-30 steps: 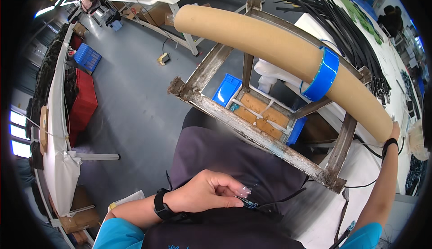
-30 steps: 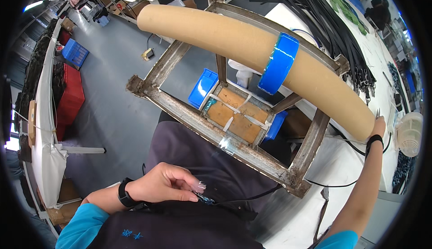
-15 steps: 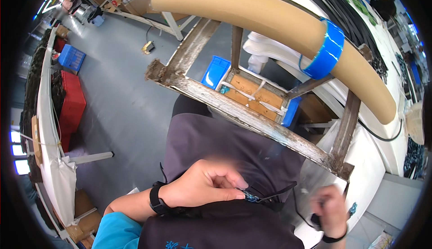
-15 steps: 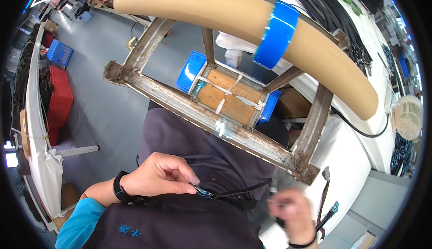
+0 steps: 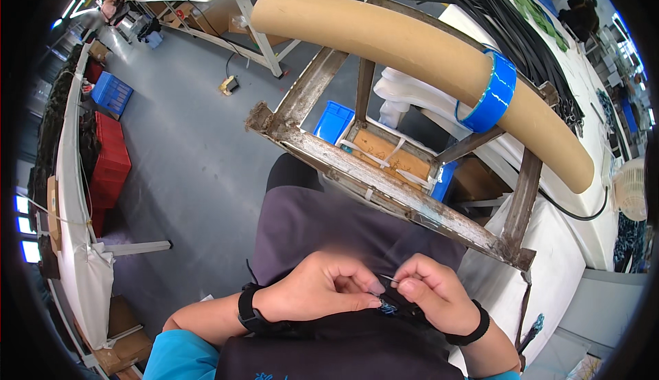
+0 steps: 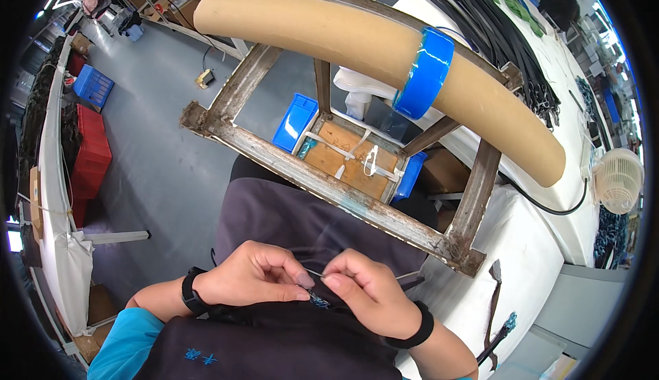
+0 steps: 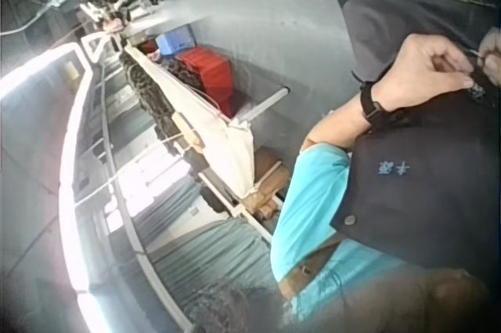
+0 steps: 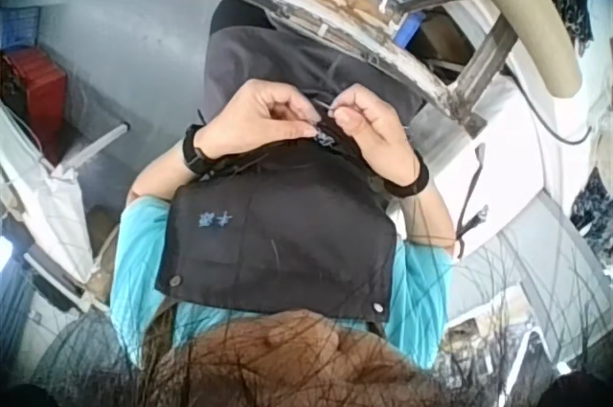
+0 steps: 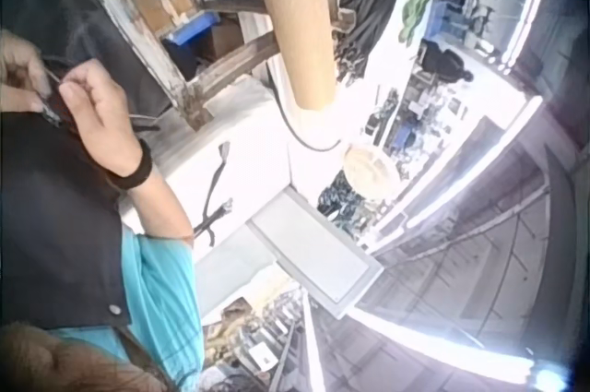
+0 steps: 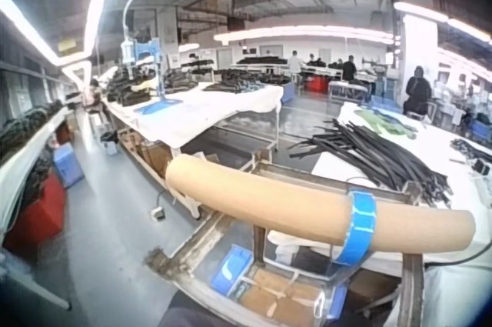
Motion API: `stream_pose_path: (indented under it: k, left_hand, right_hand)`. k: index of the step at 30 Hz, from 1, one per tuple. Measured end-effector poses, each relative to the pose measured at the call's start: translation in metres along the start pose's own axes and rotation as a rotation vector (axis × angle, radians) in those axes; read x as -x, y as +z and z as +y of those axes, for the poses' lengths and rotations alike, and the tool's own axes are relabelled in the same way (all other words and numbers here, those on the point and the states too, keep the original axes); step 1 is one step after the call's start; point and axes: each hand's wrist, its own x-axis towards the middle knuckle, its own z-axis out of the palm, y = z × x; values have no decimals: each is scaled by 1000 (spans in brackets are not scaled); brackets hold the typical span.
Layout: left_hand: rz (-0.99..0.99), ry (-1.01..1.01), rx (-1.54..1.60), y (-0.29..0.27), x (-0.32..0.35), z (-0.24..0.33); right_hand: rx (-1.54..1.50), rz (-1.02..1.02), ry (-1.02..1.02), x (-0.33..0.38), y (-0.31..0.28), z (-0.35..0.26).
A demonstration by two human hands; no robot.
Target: Assembling small metal hardware onto black nylon straps at a factory workstation.
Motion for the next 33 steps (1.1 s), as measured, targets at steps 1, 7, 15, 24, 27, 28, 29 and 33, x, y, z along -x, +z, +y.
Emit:
stream_pose_path:
  k: [1,7,15,24,27,28,29,33]
  left_hand:
    - [-1,3,10,-2,1,-1]
    - [-47,40,234,-7,-7,-12]
    - [3,39,198,-8,-10,-12]
    - [-30,617,-436,-9,-11,1]
    - [35,777,-637,-8,-3,-2]
    - [82,744,-663,-7,-3,-2]
    - [130,712,-689,-7,-2,-1]
    - [133,536,-463,-8,-5,7]
  right_hand:
    - [-68,31,13,3,-2,6]
    - [91,185,-365,12,24,23]
    - [531,395,-612,1,36,28]
    - [-115,294,-1,7,21,16]
    - [-153,192,168,3,21,4]
    - [-285,139,188,1,19,4]
    - [-414,83,207,0,18,4]
    - [239,296,-283,7,30,8]
